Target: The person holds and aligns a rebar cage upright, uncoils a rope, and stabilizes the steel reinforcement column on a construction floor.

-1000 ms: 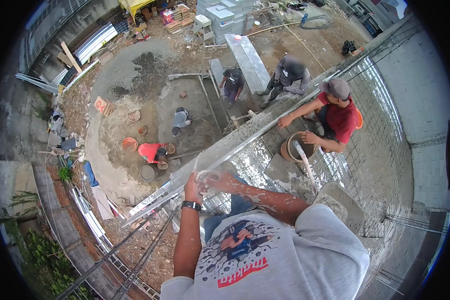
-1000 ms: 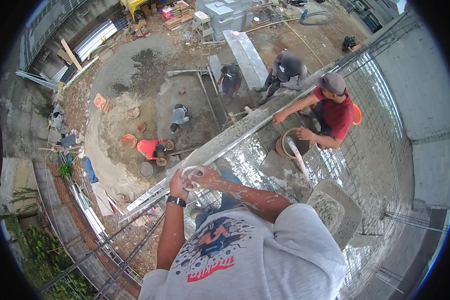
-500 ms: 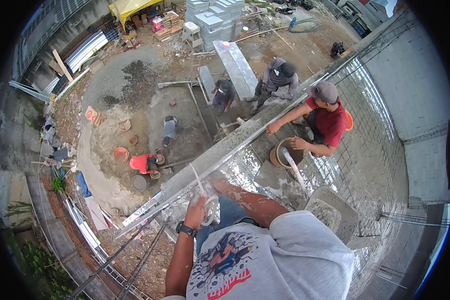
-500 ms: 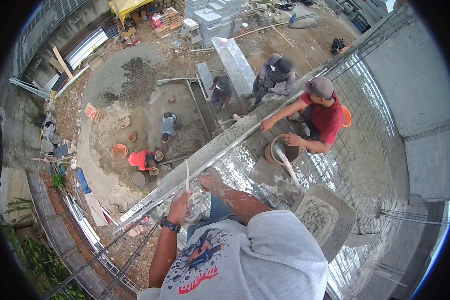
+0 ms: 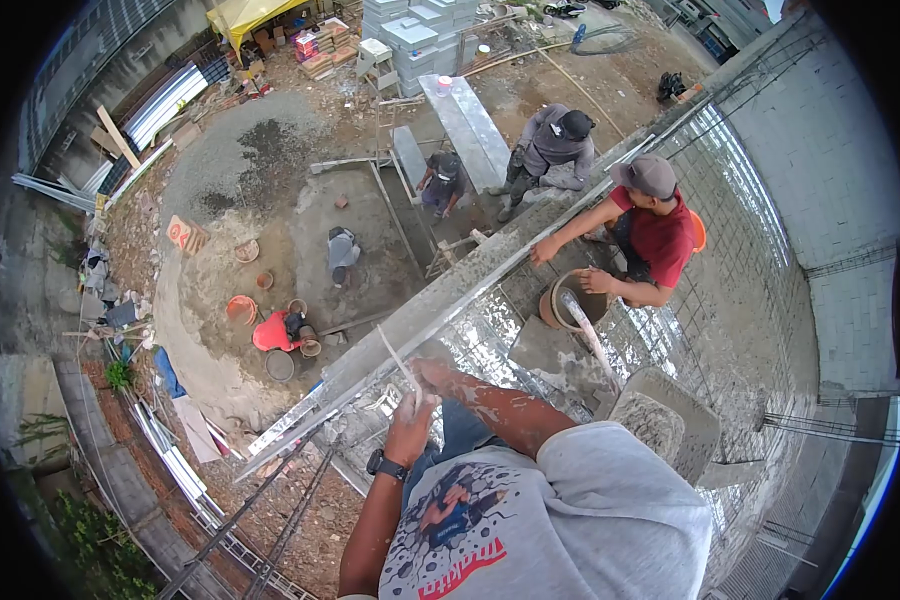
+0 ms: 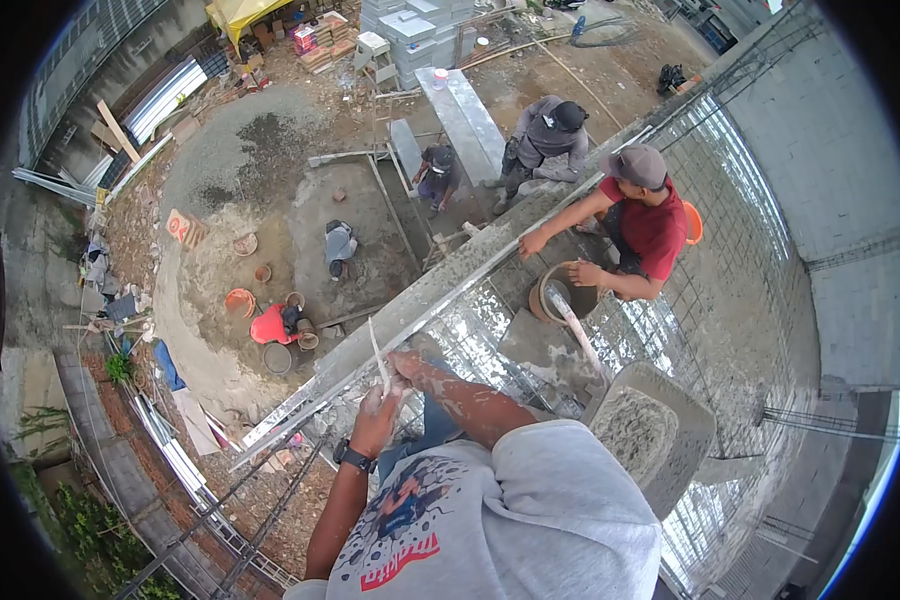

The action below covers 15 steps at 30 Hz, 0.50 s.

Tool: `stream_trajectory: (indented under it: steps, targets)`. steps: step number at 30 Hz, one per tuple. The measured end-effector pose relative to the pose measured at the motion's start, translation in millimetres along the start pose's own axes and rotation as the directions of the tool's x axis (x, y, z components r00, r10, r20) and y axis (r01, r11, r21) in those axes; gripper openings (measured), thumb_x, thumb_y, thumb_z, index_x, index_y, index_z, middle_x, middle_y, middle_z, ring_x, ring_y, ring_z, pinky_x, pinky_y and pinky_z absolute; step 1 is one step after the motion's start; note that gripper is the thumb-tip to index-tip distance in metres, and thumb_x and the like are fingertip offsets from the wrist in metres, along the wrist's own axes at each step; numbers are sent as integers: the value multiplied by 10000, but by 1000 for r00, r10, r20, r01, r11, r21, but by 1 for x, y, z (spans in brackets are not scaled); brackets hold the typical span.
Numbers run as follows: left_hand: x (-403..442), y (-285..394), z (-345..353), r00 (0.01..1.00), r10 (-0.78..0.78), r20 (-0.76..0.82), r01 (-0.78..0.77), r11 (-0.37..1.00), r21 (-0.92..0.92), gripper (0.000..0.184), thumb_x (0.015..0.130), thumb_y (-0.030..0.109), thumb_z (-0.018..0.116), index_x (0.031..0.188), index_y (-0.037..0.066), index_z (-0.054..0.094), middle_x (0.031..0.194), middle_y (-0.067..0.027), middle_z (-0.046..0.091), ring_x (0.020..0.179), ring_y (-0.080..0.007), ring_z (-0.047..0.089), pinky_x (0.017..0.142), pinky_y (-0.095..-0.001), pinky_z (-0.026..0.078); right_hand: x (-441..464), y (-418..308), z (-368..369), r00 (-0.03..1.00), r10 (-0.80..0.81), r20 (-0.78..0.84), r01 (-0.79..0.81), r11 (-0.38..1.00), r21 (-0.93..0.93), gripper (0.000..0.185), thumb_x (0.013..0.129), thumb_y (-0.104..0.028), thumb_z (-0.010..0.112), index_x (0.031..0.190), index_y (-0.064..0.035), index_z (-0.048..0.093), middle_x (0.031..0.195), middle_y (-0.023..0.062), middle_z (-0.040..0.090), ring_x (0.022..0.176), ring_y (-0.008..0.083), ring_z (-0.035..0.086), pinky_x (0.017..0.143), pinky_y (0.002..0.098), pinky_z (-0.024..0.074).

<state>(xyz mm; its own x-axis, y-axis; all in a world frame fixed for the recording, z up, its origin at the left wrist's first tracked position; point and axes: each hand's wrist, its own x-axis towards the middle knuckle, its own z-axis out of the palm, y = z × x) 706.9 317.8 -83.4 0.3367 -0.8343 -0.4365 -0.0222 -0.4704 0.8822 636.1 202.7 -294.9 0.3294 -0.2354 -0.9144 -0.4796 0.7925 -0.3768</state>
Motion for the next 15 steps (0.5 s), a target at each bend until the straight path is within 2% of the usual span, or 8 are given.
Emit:
stream_trajectory:
  steps: [4, 7, 9, 10, 11, 13, 14, 15]
  targets:
    - [3, -27, 1, 995, -82, 60, 83, 996, -22, 360, 894, 332, 570, 950, -24, 561, 803, -160, 596, 739, -267, 558, 717, -373, 438, 35, 20, 6, 995, -32, -90, 18, 988, -154, 403, 848, -418, 565, 762, -28, 621, 732, 97, 612, 553, 193, 572, 502, 368, 481]
    - [-1, -15, -3, 998, -29, 49, 28, 999, 27, 338, 883, 319, 595, 938, -14, 568, 794, -146, 599, 720, -252, 559, 697, -363, 443, 81, 42, 24, 981, -167, -99, 148, 973, -176, 459, 837, -457, 562, 773, -8, 635, 722, 124, 612, 551, 223, 558, 529, 412, 456]
    - [-2, -22, -2, 998, -55, 25, 55, 998, -14, 327, 880, 313, 598, 928, -10, 574, 791, -141, 603, 714, -239, 562, 686, -353, 444, 79, 43, 29, 948, -311, -62, 283, 918, -277, 467, 834, -464, 562, 779, -7, 638, 699, 130, 604, 537, 227, 540, 530, 423, 443]
    - [-2, -25, -3, 998, -67, 13, 68, 997, -33, 322, 879, 310, 600, 923, -9, 577, 790, -138, 604, 711, -232, 564, 681, -348, 445, 60, 27, 32, 974, -212, -80, 192, 959, -208, 467, 832, -467, 564, 778, -9, 635, 676, 124, 594, 529, 225, 527, 517, 421, 428]
    - [-3, -24, -5, 997, -77, -12, 76, 996, -34, 301, 878, 293, 606, 913, -5, 577, 766, -97, 587, 692, -185, 528, 653, -321, 430, 37, 9, 35, 989, -110, -96, 97, 986, -136, 467, 829, -470, 566, 777, -10, 632, 654, 119, 584, 521, 222, 514, 504, 420, 413]
    - [-6, -17, -10, 994, -89, -62, 87, 996, -36, 260, 877, 259, 618, 893, 3, 577, 719, -14, 551, 654, -91, 455, 596, -269, 399, 6, -21, 28, 992, -54, -113, 34, 984, -175, 469, 828, -475, 563, 781, -14, 632, 664, 120, 588, 521, 223, 514, 509, 420, 418]
    - [-7, -20, -11, 992, -110, -56, 106, 992, -73, 263, 881, 266, 612, 890, 5, 578, 713, -12, 548, 651, -90, 458, 592, -269, 401, -2, -28, 23, 992, -29, -123, 5, 981, -192, 470, 827, -478, 562, 783, -16, 632, 670, 120, 590, 521, 223, 513, 511, 420, 420]
    - [-6, -25, -13, 991, -126, -47, 121, 987, -106, 267, 885, 272, 606, 888, 7, 580, 706, -11, 546, 648, -89, 461, 589, -269, 403, -5, -30, 19, 982, -74, -175, 32, 972, -234, 468, 826, -496, 555, 749, -39, 618, 618, 98, 561, 500, 221, 495, 491, 413, 402]
